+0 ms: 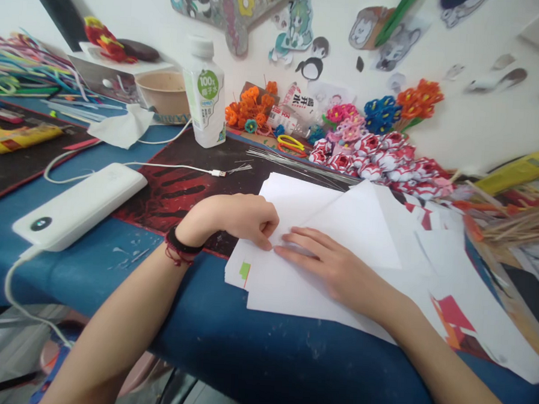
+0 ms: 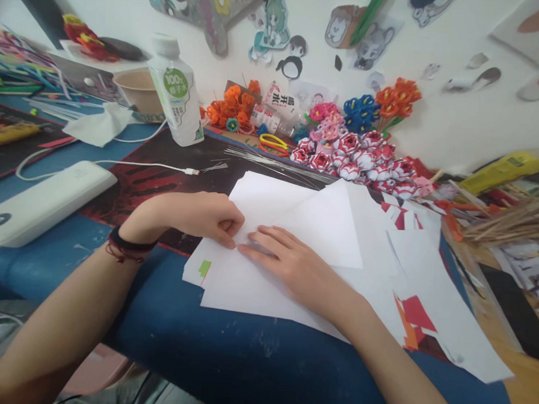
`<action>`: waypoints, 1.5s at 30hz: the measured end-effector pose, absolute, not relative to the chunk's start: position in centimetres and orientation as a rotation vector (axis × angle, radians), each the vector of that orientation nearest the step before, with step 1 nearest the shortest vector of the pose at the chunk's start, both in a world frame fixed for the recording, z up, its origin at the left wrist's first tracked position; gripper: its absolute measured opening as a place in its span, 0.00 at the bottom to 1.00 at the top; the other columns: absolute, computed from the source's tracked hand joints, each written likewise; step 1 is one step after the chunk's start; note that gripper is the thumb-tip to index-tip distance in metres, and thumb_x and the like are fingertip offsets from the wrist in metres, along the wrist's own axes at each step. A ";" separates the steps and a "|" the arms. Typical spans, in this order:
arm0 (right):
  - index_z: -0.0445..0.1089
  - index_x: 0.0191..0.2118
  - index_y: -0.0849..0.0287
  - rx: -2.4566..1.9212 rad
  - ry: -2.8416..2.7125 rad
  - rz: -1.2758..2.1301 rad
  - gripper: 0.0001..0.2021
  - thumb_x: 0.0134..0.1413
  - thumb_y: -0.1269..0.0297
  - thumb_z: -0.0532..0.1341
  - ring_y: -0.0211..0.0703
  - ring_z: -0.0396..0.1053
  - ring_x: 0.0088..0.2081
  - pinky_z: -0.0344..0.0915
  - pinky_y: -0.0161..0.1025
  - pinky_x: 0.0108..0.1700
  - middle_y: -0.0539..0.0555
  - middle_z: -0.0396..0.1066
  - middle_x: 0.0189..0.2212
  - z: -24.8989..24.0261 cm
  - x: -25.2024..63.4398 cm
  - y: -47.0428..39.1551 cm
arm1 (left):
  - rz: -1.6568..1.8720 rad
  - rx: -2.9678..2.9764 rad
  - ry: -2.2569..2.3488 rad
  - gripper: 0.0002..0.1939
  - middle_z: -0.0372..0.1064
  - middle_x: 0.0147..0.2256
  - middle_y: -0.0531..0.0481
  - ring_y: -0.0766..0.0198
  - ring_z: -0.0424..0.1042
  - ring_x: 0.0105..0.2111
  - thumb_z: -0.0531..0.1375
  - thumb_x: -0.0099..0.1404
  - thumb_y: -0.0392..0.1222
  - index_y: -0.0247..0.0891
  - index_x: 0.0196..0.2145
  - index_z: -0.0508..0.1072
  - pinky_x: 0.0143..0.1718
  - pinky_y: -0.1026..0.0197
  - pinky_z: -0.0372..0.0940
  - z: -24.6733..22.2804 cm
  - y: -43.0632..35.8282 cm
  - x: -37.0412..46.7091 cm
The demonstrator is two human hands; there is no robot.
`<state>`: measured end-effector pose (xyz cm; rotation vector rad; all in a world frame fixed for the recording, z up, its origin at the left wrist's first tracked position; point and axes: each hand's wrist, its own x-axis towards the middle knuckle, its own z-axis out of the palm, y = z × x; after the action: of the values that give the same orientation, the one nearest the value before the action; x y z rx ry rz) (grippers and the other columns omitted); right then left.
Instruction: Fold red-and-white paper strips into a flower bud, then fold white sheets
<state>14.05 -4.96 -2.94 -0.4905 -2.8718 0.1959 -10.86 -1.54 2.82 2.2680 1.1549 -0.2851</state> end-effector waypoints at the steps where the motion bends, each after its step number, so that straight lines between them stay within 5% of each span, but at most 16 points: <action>1: 0.63 0.66 0.62 -0.490 -2.869 0.201 0.31 0.59 0.85 0.46 0.53 0.55 0.68 0.62 0.57 0.66 0.64 0.65 0.62 -2.9 14.1 -4.9 | -0.288 2.267 1.154 0.09 0.69 0.27 0.54 0.67 0.63 0.26 0.63 0.60 0.45 0.38 0.27 0.71 0.28 0.63 0.51 2.8 -1.5 -10.8; 45: 0.63 0.66 0.60 -0.513 -2.882 0.210 0.30 0.62 0.84 0.45 0.53 0.55 0.68 0.60 0.58 0.66 0.62 0.64 0.63 -2.9 14.1 -5.0 | -0.273 2.345 1.250 0.10 0.74 0.31 0.53 0.65 0.66 0.28 0.64 0.61 0.49 0.41 0.28 0.74 0.29 0.62 0.53 2.5 -1.7 -10.7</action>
<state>14.12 -4.99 -2.94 -0.5130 -2.8823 0.2105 -10.74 -1.71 2.54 2.3448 1.2500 -0.2726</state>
